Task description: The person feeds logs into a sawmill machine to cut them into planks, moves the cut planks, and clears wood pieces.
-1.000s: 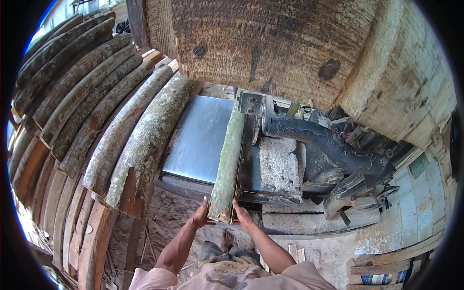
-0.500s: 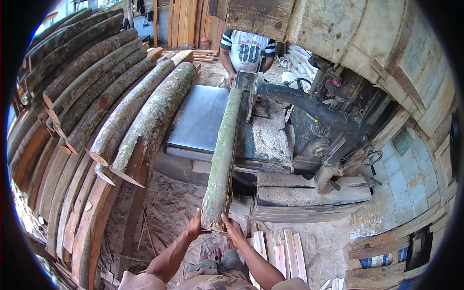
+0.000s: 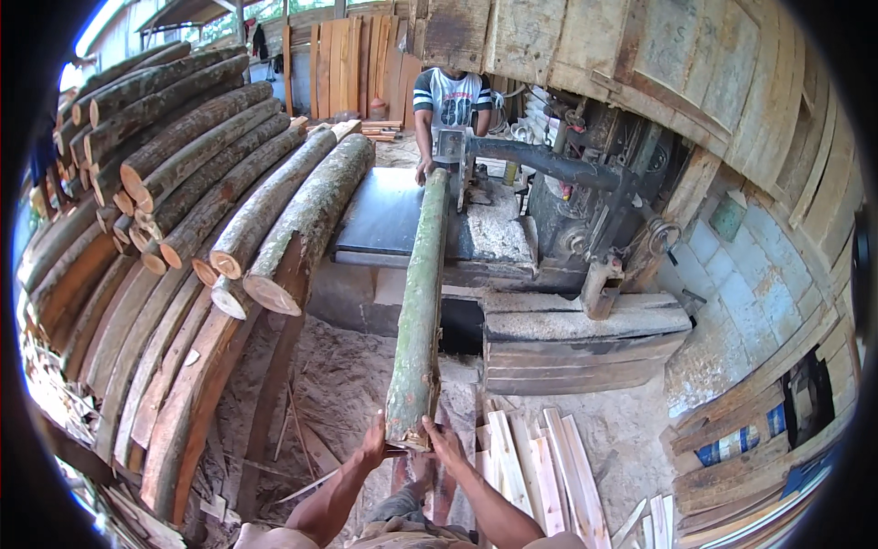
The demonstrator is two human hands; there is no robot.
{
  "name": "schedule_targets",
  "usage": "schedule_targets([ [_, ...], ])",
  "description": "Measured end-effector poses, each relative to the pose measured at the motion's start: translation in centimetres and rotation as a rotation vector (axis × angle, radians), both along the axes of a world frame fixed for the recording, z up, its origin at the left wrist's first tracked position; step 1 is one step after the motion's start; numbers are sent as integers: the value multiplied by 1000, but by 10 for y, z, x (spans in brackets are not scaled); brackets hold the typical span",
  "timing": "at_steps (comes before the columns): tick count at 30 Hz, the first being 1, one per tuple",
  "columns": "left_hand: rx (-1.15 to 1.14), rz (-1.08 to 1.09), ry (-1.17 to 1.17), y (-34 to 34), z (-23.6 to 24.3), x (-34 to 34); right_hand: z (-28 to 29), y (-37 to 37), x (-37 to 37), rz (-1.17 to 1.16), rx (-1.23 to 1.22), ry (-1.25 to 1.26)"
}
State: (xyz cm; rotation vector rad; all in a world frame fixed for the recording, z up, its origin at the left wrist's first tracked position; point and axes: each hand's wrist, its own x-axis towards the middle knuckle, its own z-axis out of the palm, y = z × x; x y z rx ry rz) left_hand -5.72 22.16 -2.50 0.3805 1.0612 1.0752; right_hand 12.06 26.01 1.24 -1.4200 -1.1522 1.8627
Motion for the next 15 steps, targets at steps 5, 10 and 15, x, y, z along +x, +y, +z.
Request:
schedule_targets([
  [5, 406, 6, 442, -77, -45, -22, 58, -72, -6, 88, 82, -172],
  [10, 60, -15, 102, -138, -25, 8, -1, -131, 13, 59, -19, -35],
  [15, -368, 120, -374, -188, -1, 58, -66, -186, 82, 146, -8, -67],
])
